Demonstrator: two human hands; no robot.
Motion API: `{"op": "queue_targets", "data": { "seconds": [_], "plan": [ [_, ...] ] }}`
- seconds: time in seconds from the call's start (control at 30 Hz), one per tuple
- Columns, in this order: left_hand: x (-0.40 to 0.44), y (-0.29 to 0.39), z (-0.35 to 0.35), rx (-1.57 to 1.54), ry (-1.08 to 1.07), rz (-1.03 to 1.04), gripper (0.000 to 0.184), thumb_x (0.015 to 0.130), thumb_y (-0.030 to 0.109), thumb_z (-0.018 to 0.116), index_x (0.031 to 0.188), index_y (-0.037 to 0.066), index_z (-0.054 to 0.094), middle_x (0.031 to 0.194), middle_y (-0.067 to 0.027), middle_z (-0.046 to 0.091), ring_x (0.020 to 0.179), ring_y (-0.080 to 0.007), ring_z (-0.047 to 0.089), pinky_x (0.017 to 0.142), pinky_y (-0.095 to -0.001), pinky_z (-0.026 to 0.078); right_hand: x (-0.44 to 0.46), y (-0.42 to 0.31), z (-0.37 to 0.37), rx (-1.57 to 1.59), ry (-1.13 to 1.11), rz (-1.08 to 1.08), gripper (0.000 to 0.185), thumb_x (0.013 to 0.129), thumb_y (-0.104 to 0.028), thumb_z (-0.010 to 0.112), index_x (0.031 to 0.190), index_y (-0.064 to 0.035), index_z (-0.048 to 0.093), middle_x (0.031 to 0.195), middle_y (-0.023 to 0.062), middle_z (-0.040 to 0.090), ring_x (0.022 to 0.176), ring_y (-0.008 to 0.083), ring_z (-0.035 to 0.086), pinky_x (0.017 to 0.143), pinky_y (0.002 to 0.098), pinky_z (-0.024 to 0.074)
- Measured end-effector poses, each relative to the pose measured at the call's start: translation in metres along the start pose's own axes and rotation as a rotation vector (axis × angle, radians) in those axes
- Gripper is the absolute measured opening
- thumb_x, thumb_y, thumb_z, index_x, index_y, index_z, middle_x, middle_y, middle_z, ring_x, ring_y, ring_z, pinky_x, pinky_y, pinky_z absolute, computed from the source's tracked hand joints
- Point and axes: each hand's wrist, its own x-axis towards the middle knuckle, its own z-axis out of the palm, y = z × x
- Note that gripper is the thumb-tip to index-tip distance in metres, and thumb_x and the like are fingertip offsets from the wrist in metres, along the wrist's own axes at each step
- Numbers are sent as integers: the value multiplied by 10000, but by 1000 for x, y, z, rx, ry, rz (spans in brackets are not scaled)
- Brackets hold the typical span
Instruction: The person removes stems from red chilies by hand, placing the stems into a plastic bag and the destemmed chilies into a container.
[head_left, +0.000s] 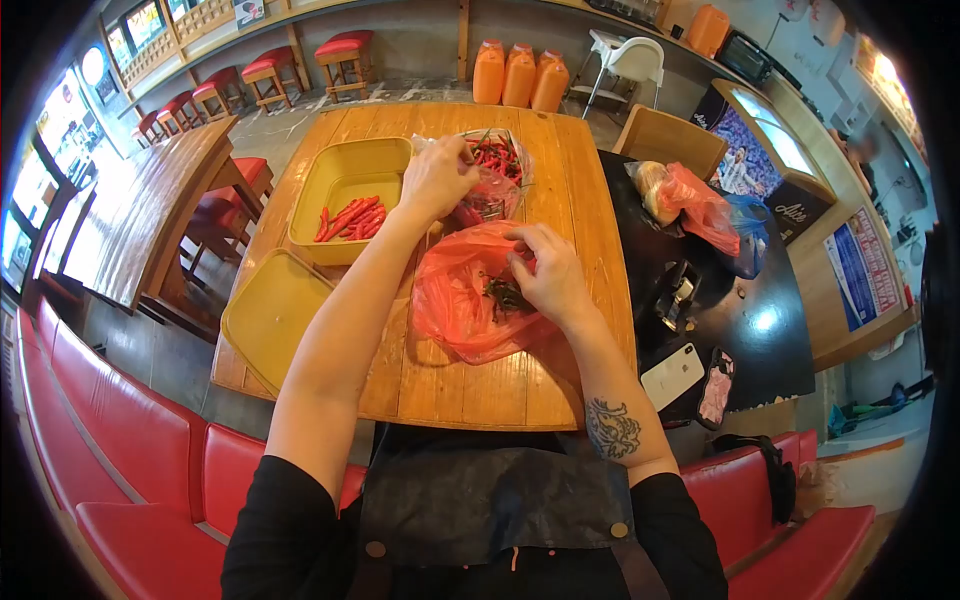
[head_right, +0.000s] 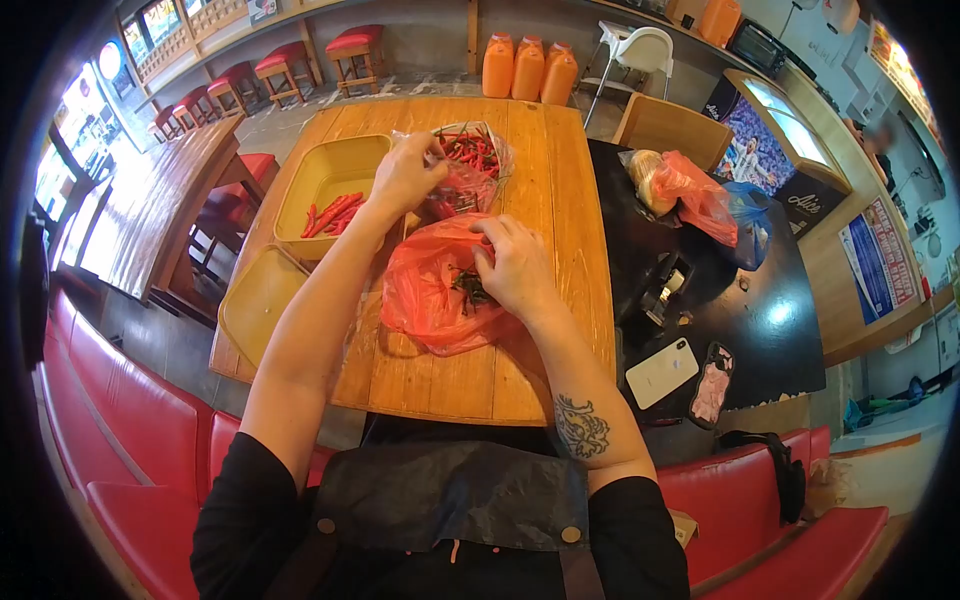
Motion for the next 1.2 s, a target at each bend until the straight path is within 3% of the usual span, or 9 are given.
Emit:
{"op": "queue_targets", "data": {
  "seconds": [0.07,0.17,0.3,0.47,0.67,0.8,0.97,1.0,1.2],
  "plan": [
    [-4,4,-1,-230,211,-14,164,789,158,647,892,44,591,874,-156,653,844,-258,639,767,-407,488,0,1,-1,50,37,11,210,777,-88,646,980,-74,594,901,92,602,888,259,591,794,381,429],
    [-25,21,-9,-595,214,-26,170,782,128,664,868,17,568,789,-114,637,756,-199,616,704,-333,488,0,-1,-3,81,55,23,208,768,-62,644,970,-59,597,842,101,596,807,269,600,724,379,458],
    [-62,30,-16,-733,116,-81,186,781,117,679,867,2,560,766,-64,611,720,-127,567,677,-273,471,2,-3,-2,204,96,28,216,783,-51,647,993,-43,599,825,104,603,760,250,610,687,355,478],
    [-94,21,-13,-762,-320,-137,174,815,46,673,949,27,564,853,15,584,733,-37,516,664,-202,444,3,-16,-6,496,100,44,305,808,-47,665,1105,-37,593,865,83,634,780,180,620,714,291,485],
    [-94,29,-9,-1172,-116,-198,194,836,33,669,993,24,555,871,-10,597,768,-51,550,695,-203,468,2,-18,-6,638,-67,158,333,808,-62,689,1128,-49,595,935,69,643,826,148,622,719,269,489],
    [-95,29,-13,-1169,-157,-222,196,845,42,670,1007,24,561,909,-18,590,787,-67,567,715,-219,479,2,-20,1,712,-53,87,337,812,-67,694,1133,-49,594,1000,73,635,845,134,618,726,262,491],
    [-97,21,-9,-606,-240,-7,191,860,82,647,1043,31,622,914,-49,543,806,-111,572,703,-264,470,2,-26,-5,464,93,23,313,807,-42,685,1108,-31,599,973,91,617,826,186,621,731,288,496],
    [-99,27,-15,-438,-229,67,238,825,75,648,1057,25,631,912,-108,535,833,-210,581,733,-326,460,2,-28,-6,465,92,21,313,807,-42,685,1108,-31,599,973,91,617,826,186,621,731,288,496],
    [-105,28,-15,-254,-253,174,262,781,52,641,1040,18,625,943,-162,536,884,-341,547,778,-396,448,1,-19,-2,297,83,-145,173,777,-20,682,939,-16,621,860,114,609,778,257,610,711,321,485]
  ]
}}
